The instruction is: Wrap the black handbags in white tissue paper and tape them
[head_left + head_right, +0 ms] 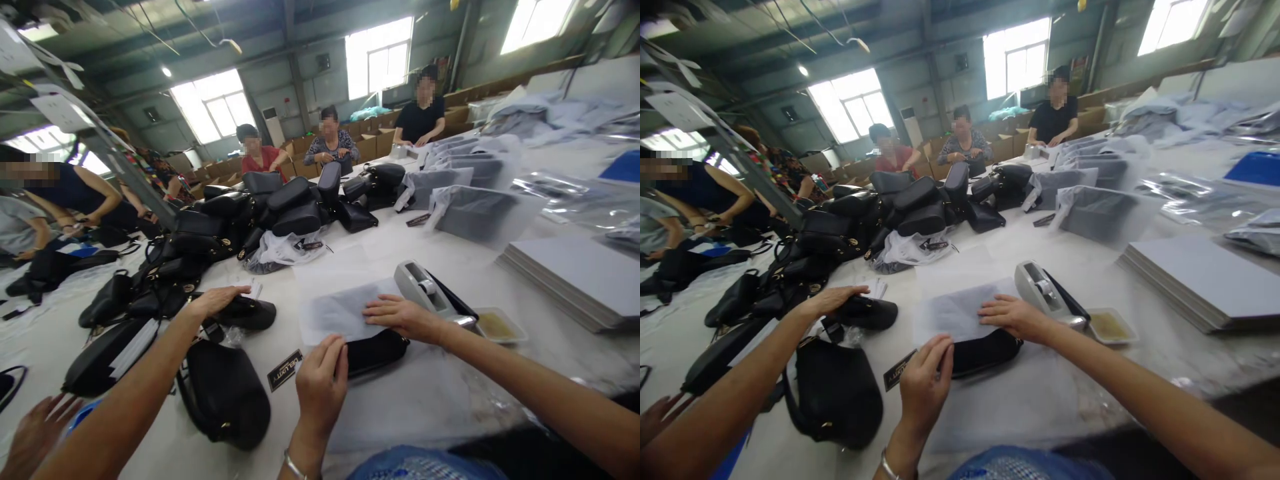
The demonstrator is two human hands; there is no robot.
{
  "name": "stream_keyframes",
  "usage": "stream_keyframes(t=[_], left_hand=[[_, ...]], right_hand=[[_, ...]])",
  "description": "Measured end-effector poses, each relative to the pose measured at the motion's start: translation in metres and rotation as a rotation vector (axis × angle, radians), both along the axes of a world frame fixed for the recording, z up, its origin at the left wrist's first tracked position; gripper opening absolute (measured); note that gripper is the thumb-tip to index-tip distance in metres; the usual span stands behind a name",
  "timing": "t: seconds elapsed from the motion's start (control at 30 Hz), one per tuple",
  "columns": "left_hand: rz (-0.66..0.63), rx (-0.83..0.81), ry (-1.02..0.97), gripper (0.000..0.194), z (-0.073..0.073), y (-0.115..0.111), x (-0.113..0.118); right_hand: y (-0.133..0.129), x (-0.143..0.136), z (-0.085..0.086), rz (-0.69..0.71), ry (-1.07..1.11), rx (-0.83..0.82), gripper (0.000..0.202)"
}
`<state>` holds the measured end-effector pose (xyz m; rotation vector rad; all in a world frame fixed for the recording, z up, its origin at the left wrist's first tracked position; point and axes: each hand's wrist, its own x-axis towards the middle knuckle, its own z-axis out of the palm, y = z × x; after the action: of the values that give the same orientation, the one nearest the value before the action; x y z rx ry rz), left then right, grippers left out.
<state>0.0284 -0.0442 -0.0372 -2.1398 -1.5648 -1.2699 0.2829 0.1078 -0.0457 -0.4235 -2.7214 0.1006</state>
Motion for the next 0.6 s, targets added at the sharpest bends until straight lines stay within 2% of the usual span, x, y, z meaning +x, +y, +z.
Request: stream_keyframes(t=[0.1, 0.17, 0.23, 0.33, 0.47, 0.6], left_hand=[[-0.042, 0.067, 0.094, 0.029, 0.019, 0.012, 0.013], [-0.085, -0.009, 0.176, 0.034, 0.023, 0.023, 0.022], [-0.108, -0.152, 0.253, 0.038, 0.017, 0.033, 0.028], [-0.098, -0.321, 0.355, 0.045, -0.004, 0.039, 0.029], [-0.114, -0.332, 0.404, 0.051, -0.027, 0.033, 0.02], [-0.154, -0.313, 0.355, 0.048, -0.031, 0.029, 0.014]], right_hand=[[-0.004, -0.001, -0.01, 0.0, 0.049, 0.053, 0.047], [-0.007, -0.001, -0.015, 0.0, 0.069, 0.095, 0.045], [-0.013, 0.002, -0.017, -0.005, 0.066, 0.124, 0.044], [-0.031, 0.01, -0.017, -0.014, 0.059, 0.109, 0.041], [-0.076, 0.026, -0.025, -0.091, 0.164, -0.024, 0.031], [-0.124, 0.033, -0.039, -0.154, 0.114, -0.239, 0.037]])
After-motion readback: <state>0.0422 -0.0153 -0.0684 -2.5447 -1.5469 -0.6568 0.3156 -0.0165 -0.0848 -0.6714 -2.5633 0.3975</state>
